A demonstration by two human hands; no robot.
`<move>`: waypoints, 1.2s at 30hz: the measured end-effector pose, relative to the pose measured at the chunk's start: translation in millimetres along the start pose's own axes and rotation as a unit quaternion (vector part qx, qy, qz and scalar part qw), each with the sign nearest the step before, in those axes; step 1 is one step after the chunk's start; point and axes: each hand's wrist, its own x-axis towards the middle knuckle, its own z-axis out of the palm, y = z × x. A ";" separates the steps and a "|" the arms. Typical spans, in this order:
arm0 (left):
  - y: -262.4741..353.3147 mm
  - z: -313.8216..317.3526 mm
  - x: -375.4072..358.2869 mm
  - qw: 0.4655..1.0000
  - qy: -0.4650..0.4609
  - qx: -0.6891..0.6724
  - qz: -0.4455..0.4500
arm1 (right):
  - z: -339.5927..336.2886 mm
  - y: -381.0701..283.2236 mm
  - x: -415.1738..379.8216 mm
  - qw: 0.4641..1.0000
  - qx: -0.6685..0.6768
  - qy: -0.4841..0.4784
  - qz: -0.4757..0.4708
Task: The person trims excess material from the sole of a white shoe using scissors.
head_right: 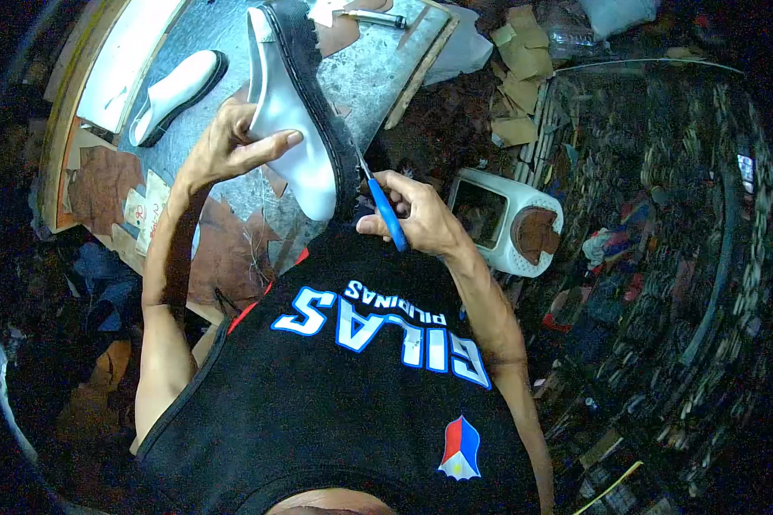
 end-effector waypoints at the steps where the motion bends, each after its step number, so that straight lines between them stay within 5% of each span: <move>1: 0.1 -0.6 -0.6 1.000 0.001 0.000 -0.001 | 0.9 1.0 -0.4 1.000 0.003 0.005 0.002; 14: 2.7 1.9 -2.5 1.000 -0.014 0.009 -0.004 | 6.6 5.8 -8.8 0.999 0.006 0.030 0.023; 19: 8.1 -1.8 -2.6 1.000 -0.017 0.006 0.007 | 2.1 17.0 -6.2 0.991 0.101 0.078 -0.050; 29: -4.2 -5.2 -7.5 0.995 0.000 -0.083 -0.055 | -14.8 -10.1 -8.0 0.990 -0.057 0.087 -0.099; 31: -2.3 -1.4 -7.8 0.990 0.010 -0.123 -0.065 | -20.1 -14.2 -9.1 0.956 -0.202 0.135 -0.164; 33: -0.7 -1.2 -8.1 0.984 0.022 -0.163 -0.074 | -28.9 -24.0 -15.7 0.962 -0.211 0.118 -0.127; 36: -1.1 -5.3 -8.9 0.985 -0.008 -0.151 -0.088 | -40.3 -26.7 -21.1 0.934 -0.283 0.090 -0.197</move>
